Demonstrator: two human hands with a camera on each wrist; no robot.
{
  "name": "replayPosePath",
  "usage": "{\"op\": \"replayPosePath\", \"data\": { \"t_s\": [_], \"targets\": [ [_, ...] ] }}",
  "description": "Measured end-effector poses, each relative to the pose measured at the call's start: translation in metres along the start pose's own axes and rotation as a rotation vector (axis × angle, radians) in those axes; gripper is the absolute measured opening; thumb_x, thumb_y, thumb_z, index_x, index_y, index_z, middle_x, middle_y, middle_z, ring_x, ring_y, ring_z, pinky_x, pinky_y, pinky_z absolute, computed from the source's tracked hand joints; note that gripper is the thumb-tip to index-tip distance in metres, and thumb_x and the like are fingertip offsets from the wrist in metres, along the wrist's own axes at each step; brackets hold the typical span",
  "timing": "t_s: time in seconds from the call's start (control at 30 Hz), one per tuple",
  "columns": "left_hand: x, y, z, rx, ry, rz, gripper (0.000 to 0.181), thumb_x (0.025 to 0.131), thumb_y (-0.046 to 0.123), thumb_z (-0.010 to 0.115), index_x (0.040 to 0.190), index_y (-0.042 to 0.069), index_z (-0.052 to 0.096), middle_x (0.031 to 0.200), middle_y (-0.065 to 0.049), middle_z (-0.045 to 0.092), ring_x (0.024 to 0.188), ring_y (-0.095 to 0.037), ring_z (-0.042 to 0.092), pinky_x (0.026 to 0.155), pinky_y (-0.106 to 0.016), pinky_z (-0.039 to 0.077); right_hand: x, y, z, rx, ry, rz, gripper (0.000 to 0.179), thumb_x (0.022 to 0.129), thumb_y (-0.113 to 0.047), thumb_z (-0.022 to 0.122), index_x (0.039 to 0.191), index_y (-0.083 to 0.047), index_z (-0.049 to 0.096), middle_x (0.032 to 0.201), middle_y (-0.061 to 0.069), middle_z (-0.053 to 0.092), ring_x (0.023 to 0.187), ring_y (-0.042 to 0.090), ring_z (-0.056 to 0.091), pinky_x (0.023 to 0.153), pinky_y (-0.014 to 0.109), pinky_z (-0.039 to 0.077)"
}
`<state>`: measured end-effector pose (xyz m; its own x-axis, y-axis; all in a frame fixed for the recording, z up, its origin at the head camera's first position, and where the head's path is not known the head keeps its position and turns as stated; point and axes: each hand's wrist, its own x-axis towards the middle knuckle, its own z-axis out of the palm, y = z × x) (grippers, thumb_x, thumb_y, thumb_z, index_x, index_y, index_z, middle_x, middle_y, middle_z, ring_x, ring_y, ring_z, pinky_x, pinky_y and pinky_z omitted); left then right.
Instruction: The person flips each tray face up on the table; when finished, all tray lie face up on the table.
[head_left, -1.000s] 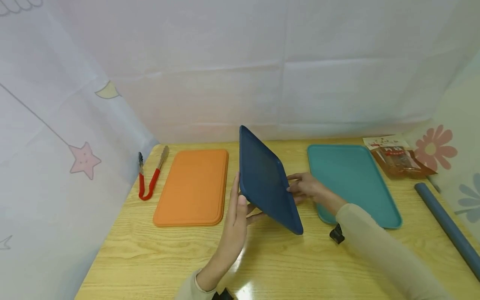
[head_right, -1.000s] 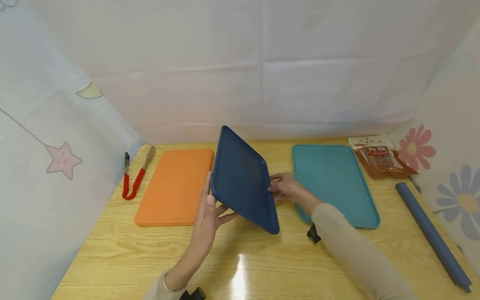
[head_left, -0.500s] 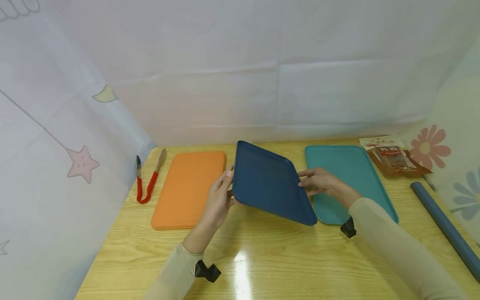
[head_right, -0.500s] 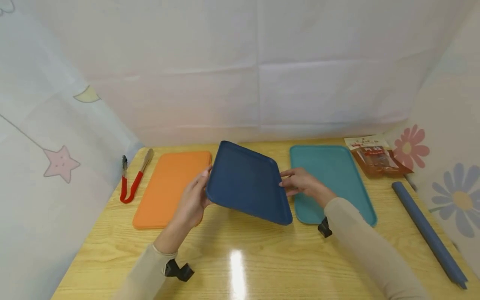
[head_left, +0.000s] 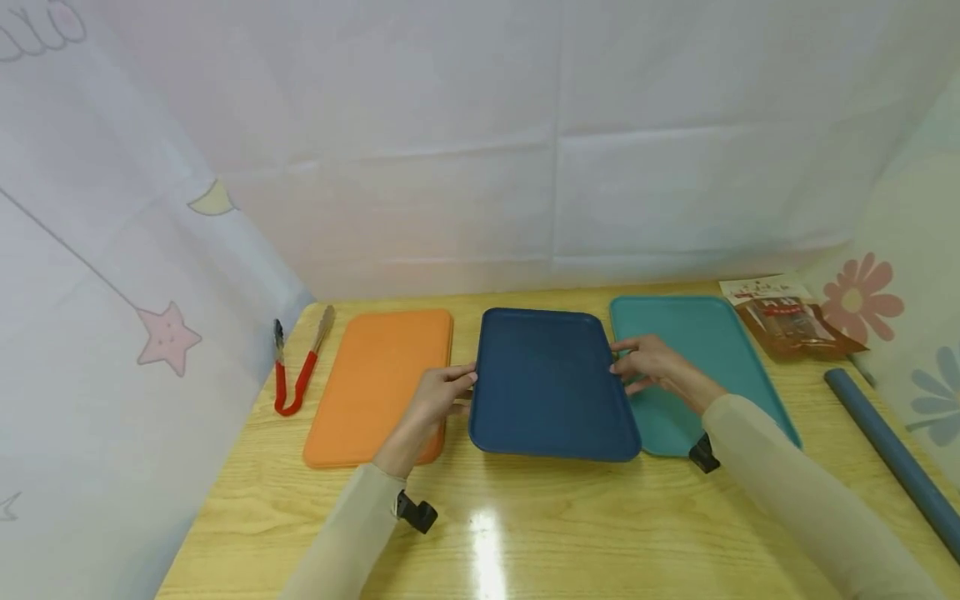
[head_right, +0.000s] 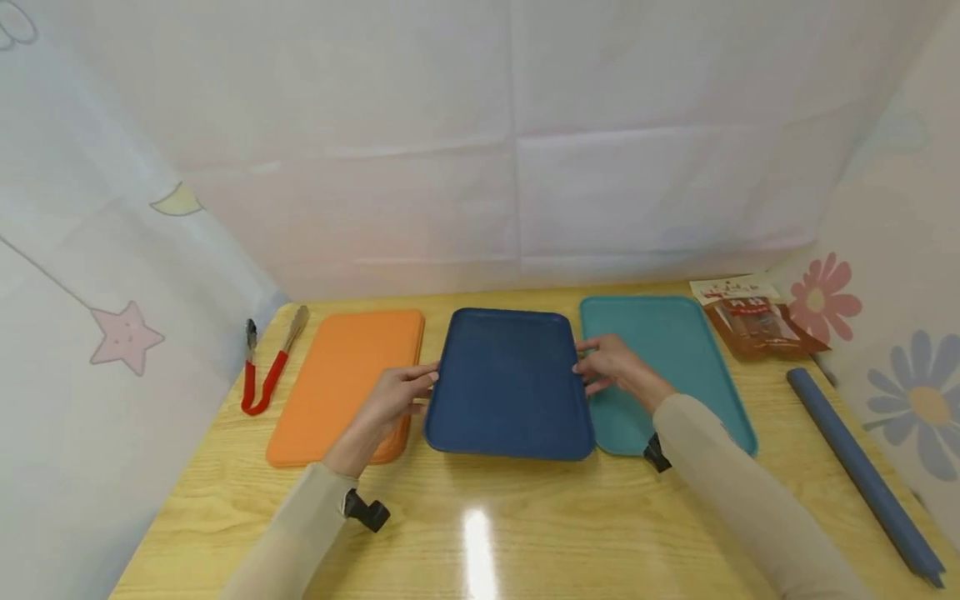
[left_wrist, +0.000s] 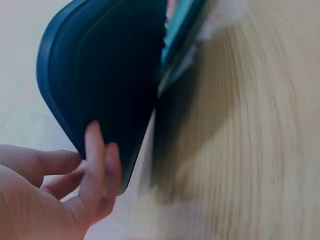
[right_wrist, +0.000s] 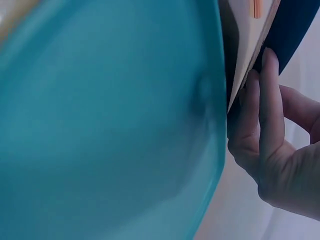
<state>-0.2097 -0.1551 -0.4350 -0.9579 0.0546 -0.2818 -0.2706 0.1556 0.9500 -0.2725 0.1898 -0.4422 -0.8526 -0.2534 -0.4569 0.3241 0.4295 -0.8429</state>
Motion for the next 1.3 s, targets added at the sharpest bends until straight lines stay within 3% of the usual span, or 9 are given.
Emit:
{"op": "replayPosePath", "data": {
  "t_s": [0.27, 0.53, 0.7, 0.8, 0.93, 1.03, 1.1, 1.2, 1.3],
  "targets": [
    [0.026, -0.002, 0.004, 0.16, 0.018, 0.005, 0.031, 0.097, 0.005, 0.055, 0.127, -0.002, 0.061, 0.104, -0.022, 0.069, 0.077, -0.027, 0.069, 0.069, -0.042, 0.058, 0.017, -0.009, -0.004, -0.014, 0.061, 0.045, 0.063, 0.092, 0.0, 0.06, 0.149, 0.001, 0.032, 0.131, 0.033, 0.05, 0.106, 0.039, 0.061, 0.071, 0.039, 0.059],
    [0.04, -0.006, 0.012, 0.36, 0.063, 0.111, 0.03, 0.094, -0.003, 0.053, 0.122, -0.012, 0.06, 0.121, -0.028, 0.061, 0.102, -0.034, 0.065, 0.081, -0.041, 0.056, 0.027, -0.012, 0.004, -0.118, 0.091, -0.01, 0.063, 0.092, 0.003, 0.057, 0.149, 0.004, 0.029, 0.125, 0.035, 0.054, 0.104, 0.042, 0.061, 0.067, 0.038, 0.059],
    [0.047, -0.015, 0.017, 0.495, 0.079, 0.133, 0.032, 0.09, -0.005, 0.057, 0.121, -0.011, 0.061, 0.116, -0.028, 0.063, 0.077, -0.024, 0.066, 0.063, -0.029, 0.054, 0.027, -0.01, 0.009, -0.191, 0.122, -0.037, 0.061, 0.092, 0.006, 0.054, 0.148, 0.007, 0.029, 0.122, 0.036, 0.055, 0.1, 0.043, 0.063, 0.063, 0.038, 0.059],
    [0.048, -0.02, 0.02, 0.572, 0.086, 0.178, 0.03, 0.086, -0.007, 0.058, 0.115, -0.012, 0.065, 0.091, -0.019, 0.068, 0.059, -0.015, 0.054, 0.052, -0.021, 0.043, 0.026, -0.01, 0.012, -0.237, 0.132, -0.055, 0.06, 0.092, 0.008, 0.052, 0.147, 0.009, 0.029, 0.121, 0.038, 0.055, 0.098, 0.044, 0.064, 0.062, 0.037, 0.059],
    [0.048, -0.022, 0.022, 0.617, 0.102, 0.229, 0.028, 0.079, -0.012, 0.056, 0.103, -0.012, 0.07, 0.07, -0.009, 0.055, 0.053, -0.013, 0.04, 0.047, -0.02, 0.032, 0.027, -0.013, 0.014, -0.293, 0.14, -0.068, 0.059, 0.091, 0.008, 0.051, 0.146, 0.011, 0.03, 0.12, 0.039, 0.055, 0.092, 0.041, 0.066, 0.061, 0.037, 0.059],
    [0.048, -0.021, 0.023, 0.644, 0.12, 0.24, 0.03, 0.077, -0.014, 0.053, 0.1, -0.011, 0.071, 0.086, -0.017, 0.065, 0.056, -0.016, 0.04, 0.048, -0.021, 0.03, 0.027, -0.018, 0.014, -0.367, 0.15, -0.085, 0.057, 0.09, 0.006, 0.052, 0.143, 0.015, 0.032, 0.12, 0.04, 0.054, 0.083, 0.037, 0.068, 0.06, 0.037, 0.058],
    [0.049, -0.021, 0.023, 0.66, 0.128, 0.24, 0.032, 0.077, -0.015, 0.052, 0.102, -0.01, 0.071, 0.101, -0.022, 0.068, 0.06, -0.018, 0.042, 0.049, -0.022, 0.031, 0.027, -0.022, 0.015, -0.432, 0.163, -0.095, 0.047, 0.089, 0.004, 0.052, 0.133, 0.018, 0.044, 0.108, 0.038, 0.059, 0.075, 0.034, 0.068, 0.059, 0.037, 0.058],
    [0.048, -0.02, 0.024, 0.68, 0.132, 0.247, 0.036, 0.079, -0.014, 0.054, 0.113, -0.011, 0.067, 0.113, -0.025, 0.065, 0.071, -0.022, 0.052, 0.055, -0.025, 0.042, 0.025, -0.027, 0.019, -0.549, 0.181, -0.116, 0.013, 0.089, 0.001, 0.053, 0.09, 0.012, 0.06, 0.073, 0.024, 0.06, 0.062, 0.032, 0.066, 0.055, 0.036, 0.056],
    [0.047, -0.02, 0.024, 0.681, 0.117, 0.253, 0.038, 0.082, -0.012, 0.056, 0.12, -0.013, 0.061, 0.106, -0.025, 0.067, 0.081, -0.025, 0.058, 0.065, -0.03, 0.051, 0.022, -0.031, 0.023, -0.667, 0.182, -0.124, 0.034, 0.092, -0.003, 0.053, 0.059, -0.008, 0.046, 0.05, 0.006, 0.046, 0.047, 0.025, 0.058, 0.048, 0.03, 0.047]
  ]
}}
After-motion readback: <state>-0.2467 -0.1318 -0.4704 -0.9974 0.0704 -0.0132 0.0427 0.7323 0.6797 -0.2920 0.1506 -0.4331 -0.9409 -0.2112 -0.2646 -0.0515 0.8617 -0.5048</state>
